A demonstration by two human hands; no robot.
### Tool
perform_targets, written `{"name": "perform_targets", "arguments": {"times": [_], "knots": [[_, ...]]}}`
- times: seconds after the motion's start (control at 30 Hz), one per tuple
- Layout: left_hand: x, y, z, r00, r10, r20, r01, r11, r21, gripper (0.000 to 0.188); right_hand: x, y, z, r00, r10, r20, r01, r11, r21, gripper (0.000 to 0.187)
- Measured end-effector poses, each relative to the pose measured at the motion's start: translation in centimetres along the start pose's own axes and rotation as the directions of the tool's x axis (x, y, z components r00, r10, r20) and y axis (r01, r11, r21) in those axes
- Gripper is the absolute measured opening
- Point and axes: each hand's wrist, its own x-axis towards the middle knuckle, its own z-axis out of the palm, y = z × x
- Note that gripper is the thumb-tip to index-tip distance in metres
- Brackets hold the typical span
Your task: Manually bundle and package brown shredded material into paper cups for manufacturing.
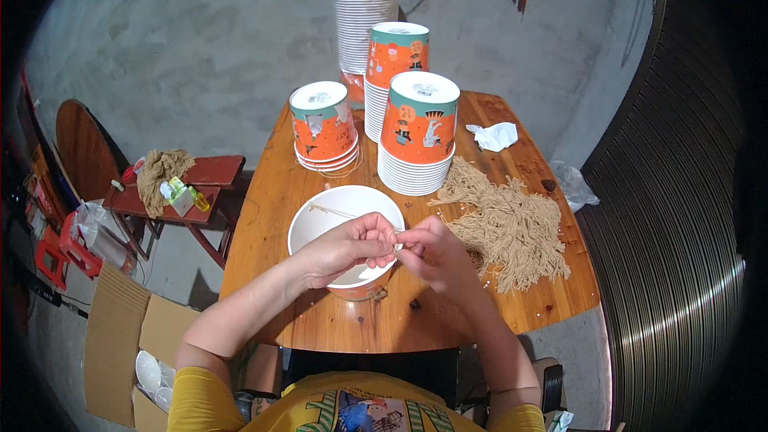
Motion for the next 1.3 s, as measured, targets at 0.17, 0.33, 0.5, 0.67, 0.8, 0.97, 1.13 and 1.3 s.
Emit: {"name": "perform_targets", "arguments": {"times": [0.17, 0.33, 0.5, 0.67, 0.8, 0.97, 1.13, 1.3], "knots": [[-0.5, -0.7, 0.0, 0.996, 0.060, -0.072, -0.051, 0.992, 0.119, 0.013, 0.3, -0.6, 0.3, 0.994, 0.096, 0.047, -0.093, 0.994, -0.055, 0.024], [0.3, -1.0, 0.6, 0.996, 0.060, -0.067, -0.043, 0.973, 0.226, 0.015, 0.0, -1.1, -0.5, 0.984, 0.159, 0.087, -0.136, 0.965, -0.223, 0.012], [-0.1, -0.3, -0.1, 0.949, 0.111, -0.293, 0.018, 0.915, 0.404, 0.011, 0.1, 0.3, 1.6, 0.998, 0.062, -0.012, -0.063, 0.967, -0.247, 0.021], [-0.1, 0.1, -0.2, 0.948, 0.266, -0.177, -0.177, 0.899, 0.401, 0.009, 0.0, 0.4, 3.5, 0.981, 0.027, -0.194, -0.058, 0.986, -0.157, 0.016], [0.5, -0.3, -0.3, 0.961, 0.235, -0.148, -0.158, 0.901, 0.403, 0.008, -1.2, 0.9, 4.0, 0.962, 0.026, -0.270, -0.073, 0.983, -0.166, 0.014], [0.1, -0.7, -0.3, 0.936, 0.268, -0.227, -0.139, 0.876, 0.461, 0.007, -1.1, 1.3, 5.1, 0.931, -0.076, -0.358, -0.014, 0.970, -0.242, 0.014], [0.4, -0.8, -0.9, 0.947, 0.238, -0.215, -0.123, 0.889, 0.442, 0.008, -0.6, 1.3, 5.5, 0.929, -0.097, -0.357, -0.030, 0.942, -0.336, 0.017], [0.6, 0.0, -0.4, 0.960, 0.196, -0.199, -0.092, 0.894, 0.439, 0.010, 0.1, 0.1, 5.3, 0.931, -0.023, -0.364, -0.109, 0.935, -0.338, 0.018]]}}
